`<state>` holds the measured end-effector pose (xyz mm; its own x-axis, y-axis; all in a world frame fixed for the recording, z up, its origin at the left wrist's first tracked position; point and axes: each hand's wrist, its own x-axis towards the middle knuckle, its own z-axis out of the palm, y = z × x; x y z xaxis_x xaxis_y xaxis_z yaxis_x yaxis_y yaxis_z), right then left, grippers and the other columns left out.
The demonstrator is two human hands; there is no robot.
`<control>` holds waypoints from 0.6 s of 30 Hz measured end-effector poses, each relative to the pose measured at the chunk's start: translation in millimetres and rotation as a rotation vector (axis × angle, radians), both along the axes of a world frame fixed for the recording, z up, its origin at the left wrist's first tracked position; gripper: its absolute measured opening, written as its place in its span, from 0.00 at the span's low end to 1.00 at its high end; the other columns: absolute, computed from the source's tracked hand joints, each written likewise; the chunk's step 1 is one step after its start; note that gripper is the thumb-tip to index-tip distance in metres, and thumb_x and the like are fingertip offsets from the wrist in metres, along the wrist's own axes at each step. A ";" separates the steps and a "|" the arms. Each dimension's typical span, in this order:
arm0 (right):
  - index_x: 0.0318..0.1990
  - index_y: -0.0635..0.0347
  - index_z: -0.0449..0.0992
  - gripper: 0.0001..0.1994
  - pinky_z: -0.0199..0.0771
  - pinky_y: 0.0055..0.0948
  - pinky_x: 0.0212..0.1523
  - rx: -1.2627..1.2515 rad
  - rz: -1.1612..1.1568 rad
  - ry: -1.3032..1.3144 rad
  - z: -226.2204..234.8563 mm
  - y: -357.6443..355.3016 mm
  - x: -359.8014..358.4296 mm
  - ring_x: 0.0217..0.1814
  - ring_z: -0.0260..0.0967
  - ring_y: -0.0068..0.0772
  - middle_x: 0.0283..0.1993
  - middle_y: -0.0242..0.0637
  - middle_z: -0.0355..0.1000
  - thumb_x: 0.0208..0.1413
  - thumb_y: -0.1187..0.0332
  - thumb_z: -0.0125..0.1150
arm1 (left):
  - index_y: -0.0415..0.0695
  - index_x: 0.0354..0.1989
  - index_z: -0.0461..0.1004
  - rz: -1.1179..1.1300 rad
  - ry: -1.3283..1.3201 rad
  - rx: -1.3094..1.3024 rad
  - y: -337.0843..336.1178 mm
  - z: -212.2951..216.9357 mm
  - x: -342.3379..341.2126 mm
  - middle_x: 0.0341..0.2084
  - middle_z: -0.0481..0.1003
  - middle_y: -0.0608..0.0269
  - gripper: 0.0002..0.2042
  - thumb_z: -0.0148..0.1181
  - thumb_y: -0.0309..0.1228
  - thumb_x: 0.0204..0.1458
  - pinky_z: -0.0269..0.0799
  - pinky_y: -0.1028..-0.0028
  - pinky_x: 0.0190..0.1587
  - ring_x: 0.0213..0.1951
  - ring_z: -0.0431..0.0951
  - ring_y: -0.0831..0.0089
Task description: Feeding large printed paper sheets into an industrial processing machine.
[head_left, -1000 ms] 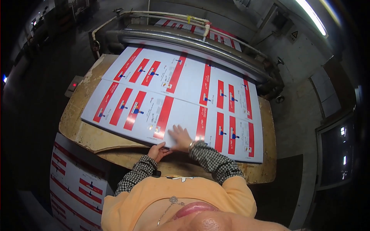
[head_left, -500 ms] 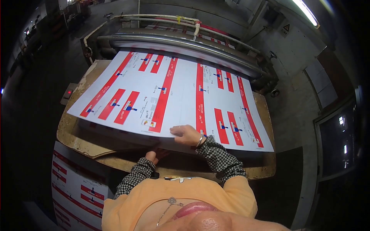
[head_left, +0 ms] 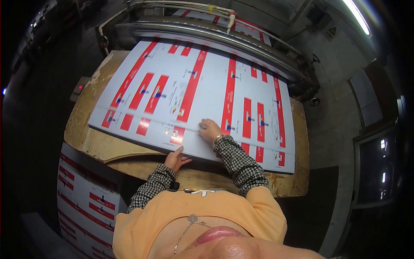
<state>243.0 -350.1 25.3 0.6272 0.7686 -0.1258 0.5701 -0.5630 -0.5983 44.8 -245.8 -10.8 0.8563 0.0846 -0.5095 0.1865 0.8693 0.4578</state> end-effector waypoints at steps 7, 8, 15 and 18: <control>0.56 0.57 0.57 0.43 0.42 0.50 0.60 -0.252 0.334 -0.276 19.5 -20.1 -70.2 0.64 0.37 0.57 0.62 0.53 0.44 0.29 0.53 0.68 | 0.37 0.45 0.64 -0.005 -0.032 0.016 2.5 -8.4 -7.0 0.40 0.70 0.53 0.15 0.50 0.30 0.50 0.68 0.63 0.45 0.42 0.72 0.62; 0.57 0.57 0.55 0.44 0.42 0.54 0.59 -0.236 0.339 -0.250 17.6 -23.9 -70.9 0.65 0.36 0.57 0.63 0.55 0.40 0.28 0.55 0.68 | 0.39 0.48 0.61 -0.024 -0.024 -0.015 4.0 -12.9 -6.7 0.42 0.69 0.53 0.18 0.51 0.27 0.48 0.65 0.58 0.49 0.45 0.70 0.60; 0.44 0.66 0.70 0.22 0.63 0.31 0.51 -0.129 0.268 0.391 66.3 -22.9 -31.3 0.53 0.62 0.44 0.51 0.51 0.64 0.37 0.68 0.58 | 0.40 0.48 0.63 -0.052 -0.056 -0.115 5.4 -3.2 -9.9 0.43 0.68 0.54 0.17 0.50 0.29 0.48 0.57 0.53 0.53 0.49 0.66 0.60; 0.39 0.67 0.72 0.16 0.67 0.26 0.48 0.164 0.224 0.258 76.9 -30.2 -39.6 0.47 0.68 0.37 0.47 0.48 0.68 0.39 0.72 0.55 | 0.41 0.48 0.63 0.009 0.031 -0.056 -1.5 2.6 -5.6 0.43 0.68 0.53 0.16 0.45 0.32 0.52 0.59 0.55 0.52 0.48 0.67 0.60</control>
